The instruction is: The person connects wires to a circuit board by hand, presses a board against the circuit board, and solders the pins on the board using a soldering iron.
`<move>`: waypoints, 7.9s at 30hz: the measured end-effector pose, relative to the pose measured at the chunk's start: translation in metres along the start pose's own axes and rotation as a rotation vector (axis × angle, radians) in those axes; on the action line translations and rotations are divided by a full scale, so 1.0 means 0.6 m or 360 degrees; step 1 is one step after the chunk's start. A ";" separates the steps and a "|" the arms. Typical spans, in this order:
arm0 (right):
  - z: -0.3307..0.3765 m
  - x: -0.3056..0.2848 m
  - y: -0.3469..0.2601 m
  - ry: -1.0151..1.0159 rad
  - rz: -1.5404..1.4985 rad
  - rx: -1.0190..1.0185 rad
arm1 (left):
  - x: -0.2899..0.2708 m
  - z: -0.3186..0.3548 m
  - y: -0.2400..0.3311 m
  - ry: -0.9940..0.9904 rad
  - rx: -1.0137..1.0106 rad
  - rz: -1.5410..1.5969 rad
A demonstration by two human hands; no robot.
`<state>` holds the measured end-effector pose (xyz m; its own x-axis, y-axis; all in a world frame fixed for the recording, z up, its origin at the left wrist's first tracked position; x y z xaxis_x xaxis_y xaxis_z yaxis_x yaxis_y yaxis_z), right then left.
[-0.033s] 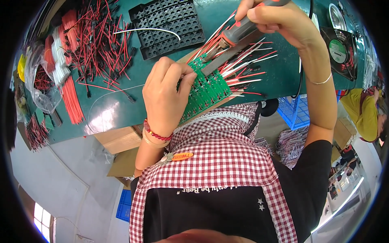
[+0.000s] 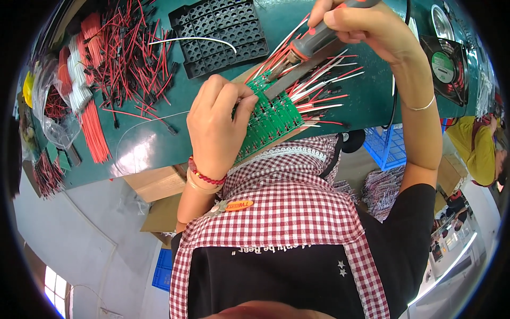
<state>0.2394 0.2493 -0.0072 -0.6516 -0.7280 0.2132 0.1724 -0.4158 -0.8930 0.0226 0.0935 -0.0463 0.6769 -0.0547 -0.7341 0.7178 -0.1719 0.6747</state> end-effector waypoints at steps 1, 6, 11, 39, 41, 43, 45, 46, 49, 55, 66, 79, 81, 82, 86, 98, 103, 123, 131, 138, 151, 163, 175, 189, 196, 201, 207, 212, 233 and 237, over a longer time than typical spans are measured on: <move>0.000 -0.001 0.001 0.0004 0.0004 0.0010 | 0.001 -0.001 -0.001 0.0001 0.0004 0.0005; 0.001 0.006 -0.005 0.0046 0.0018 0.0023 | -0.001 -0.003 0.000 -0.0019 -0.0003 -0.0001; 0.004 0.009 -0.026 0.0106 0.0160 -0.0066 | -0.005 -0.004 0.001 0.0017 -0.0076 0.0185; 0.016 -0.009 -0.010 0.0166 -0.0042 -0.0152 | -0.003 -0.027 0.009 -0.0072 -0.0002 0.0099; 0.014 -0.011 -0.007 0.0165 -0.0015 -0.0083 | 0.001 -0.031 0.007 -0.0031 0.0100 0.0225; 0.011 -0.011 -0.003 0.0163 0.0010 -0.0014 | 0.000 -0.033 0.004 -0.0052 0.0098 0.0229; 0.008 -0.010 -0.001 0.0141 -0.0038 -0.0055 | 0.001 -0.033 0.003 -0.0072 0.0093 0.0231; 0.008 -0.010 -0.002 0.0138 -0.0038 -0.0055 | 0.002 -0.032 0.002 -0.0103 0.0076 0.0236; 0.008 -0.011 -0.003 0.0108 -0.0054 -0.0031 | 0.002 -0.031 0.003 -0.0138 0.0062 0.0162; 0.004 -0.010 0.000 0.0120 -0.0028 0.0012 | 0.002 -0.032 0.007 -0.0144 0.0024 0.0021; -0.093 -0.058 0.085 -0.1374 -0.0541 -0.1717 | 0.005 -0.033 0.008 -0.0157 0.0091 0.0118; 0.164 0.117 0.030 0.0789 0.0501 -0.0882 | -0.058 0.035 0.031 -0.0003 0.0030 0.0493; 0.147 0.164 0.063 0.0680 0.0580 -0.1038 | -0.053 0.045 0.055 -0.0008 0.0297 0.0611; 0.141 0.178 0.071 0.0487 0.0630 -0.1117 | -0.049 0.045 0.066 -0.0010 0.0415 0.0658; 0.131 0.226 0.096 0.0472 0.0686 -0.1078 | -0.024 0.044 0.079 -0.0050 0.0525 0.0681; 0.149 0.217 0.125 0.0990 0.1099 -0.1159 | -0.029 0.067 0.031 0.0086 0.0087 0.0354; 0.191 0.204 0.131 0.1121 0.0959 -0.0869 | -0.026 0.065 -0.003 0.0196 -0.0115 0.0083; 0.176 0.216 0.121 0.1053 0.1176 -0.0712 | 0.001 0.054 0.005 0.0230 -0.0028 -0.0015; 0.167 0.238 0.105 0.1031 0.1529 -0.0764 | 0.010 0.053 0.004 0.0231 0.0011 -0.0006; 0.193 0.218 0.099 0.1185 0.1433 -0.0794 | 0.001 0.060 0.012 0.0238 -0.0071 0.0061; 0.180 0.193 0.115 0.1161 0.1069 -0.0782 | 0.017 0.060 0.015 0.0201 -0.0044 0.0039; 0.179 0.186 0.098 0.1040 0.1141 -0.0765 | 0.026 0.055 0.018 0.0180 -0.0015 0.0016; 0.191 0.195 0.100 0.1200 0.1135 -0.0857 | 0.015 0.058 0.013 0.0195 -0.0073 -0.0008; 0.165 0.215 0.106 0.0970 0.1239 -0.0817 | 0.021 0.059 0.005 0.0214 -0.0040 -0.0018; 0.162 0.237 0.104 0.0952 0.1513 -0.0936 | 0.029 0.052 0.010 0.0185 -0.0030 -0.0057; 0.178 0.225 0.095 0.0997 0.1511 -0.0964 | 0.018 0.059 0.018 0.0184 -0.0030 -0.0042; 0.177 0.214 0.099 0.0939 0.1403 -0.0877 | 0.023 0.060 0.019 0.0138 -0.0025 -0.0021; 0.174 0.210 0.101 0.0927 0.1370 -0.0864 | 0.028 0.056 0.020 0.0131 -0.0037 -0.0071; 0.184 0.206 0.093 0.0974 0.1330 -0.0985 | 0.001 0.063 0.018 0.0070 -0.0110 -0.0143; 0.169 0.214 0.095 0.0861 0.1328 -0.0940 | -0.001 0.064 0.011 0.0069 -0.0123 -0.0158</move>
<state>0.2406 0.0769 0.0096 -0.7536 -0.2681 -0.6002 0.4189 0.5078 -0.7528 0.0210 0.0545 -0.0445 0.6070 0.0015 -0.7947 0.7910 -0.0977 0.6040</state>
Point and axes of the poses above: each hand's wrist, its own z-axis away from the middle knuckle, its own x-axis out of the palm, y = z × x, the point moved 2 cm from there along -z, towards the middle knuckle, and after that the axes turned 10 degrees about -y, right-handed, at the moved point
